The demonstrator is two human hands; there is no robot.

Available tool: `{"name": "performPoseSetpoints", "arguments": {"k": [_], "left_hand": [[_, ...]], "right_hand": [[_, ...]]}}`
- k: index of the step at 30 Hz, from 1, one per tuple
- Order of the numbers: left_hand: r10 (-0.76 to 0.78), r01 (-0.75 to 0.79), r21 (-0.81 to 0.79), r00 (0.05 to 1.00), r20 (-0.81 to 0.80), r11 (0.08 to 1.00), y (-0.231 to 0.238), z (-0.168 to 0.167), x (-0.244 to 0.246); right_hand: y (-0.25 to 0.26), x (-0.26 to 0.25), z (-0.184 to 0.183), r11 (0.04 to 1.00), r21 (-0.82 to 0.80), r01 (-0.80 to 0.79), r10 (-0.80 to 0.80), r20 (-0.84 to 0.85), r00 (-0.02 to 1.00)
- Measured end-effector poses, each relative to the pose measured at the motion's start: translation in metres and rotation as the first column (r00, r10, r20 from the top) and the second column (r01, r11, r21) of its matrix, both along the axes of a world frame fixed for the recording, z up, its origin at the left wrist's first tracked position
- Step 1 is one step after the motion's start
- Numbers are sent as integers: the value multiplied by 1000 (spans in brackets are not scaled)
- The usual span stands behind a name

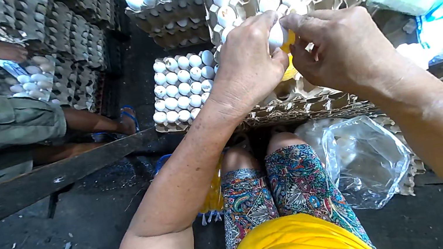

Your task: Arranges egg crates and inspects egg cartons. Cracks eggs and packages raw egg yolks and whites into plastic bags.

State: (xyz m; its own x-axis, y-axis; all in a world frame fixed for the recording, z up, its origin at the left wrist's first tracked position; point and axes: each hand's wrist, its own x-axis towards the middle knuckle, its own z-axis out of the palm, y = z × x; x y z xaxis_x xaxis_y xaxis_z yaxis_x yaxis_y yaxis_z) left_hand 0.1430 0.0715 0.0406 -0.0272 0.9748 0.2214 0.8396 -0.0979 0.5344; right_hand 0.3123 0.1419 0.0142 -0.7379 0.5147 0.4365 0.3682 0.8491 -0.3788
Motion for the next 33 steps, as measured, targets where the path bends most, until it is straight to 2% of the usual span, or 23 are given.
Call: {"name": "performPoseSetpoints", "arguments": {"k": [14, 25, 28, 30, 33], "left_hand": [[-62, 62, 94, 998, -8, 994, -3, -7, -9], [-100, 102, 32, 993, -59, 994, 2, 25, -1], [-105, 107, 31, 991, -80, 994, 3, 33, 6], [-108, 110, 18, 991, -80, 994, 5, 37, 13], [-123, 123, -1, 987, -101, 992, 6, 46, 24]], "right_hand": [[-1, -1, -1, 1000, 18, 2, -1, -6, 1000], [-1, 13, 16, 1000, -22, 21, -22, -56, 998], [1, 21, 15, 992, -123, -2, -16, -146, 989], [-1, 24, 12, 963, -269, -20, -44, -230, 972], [-2, 32, 7, 799, -587, -133, -128, -381, 916]]}}
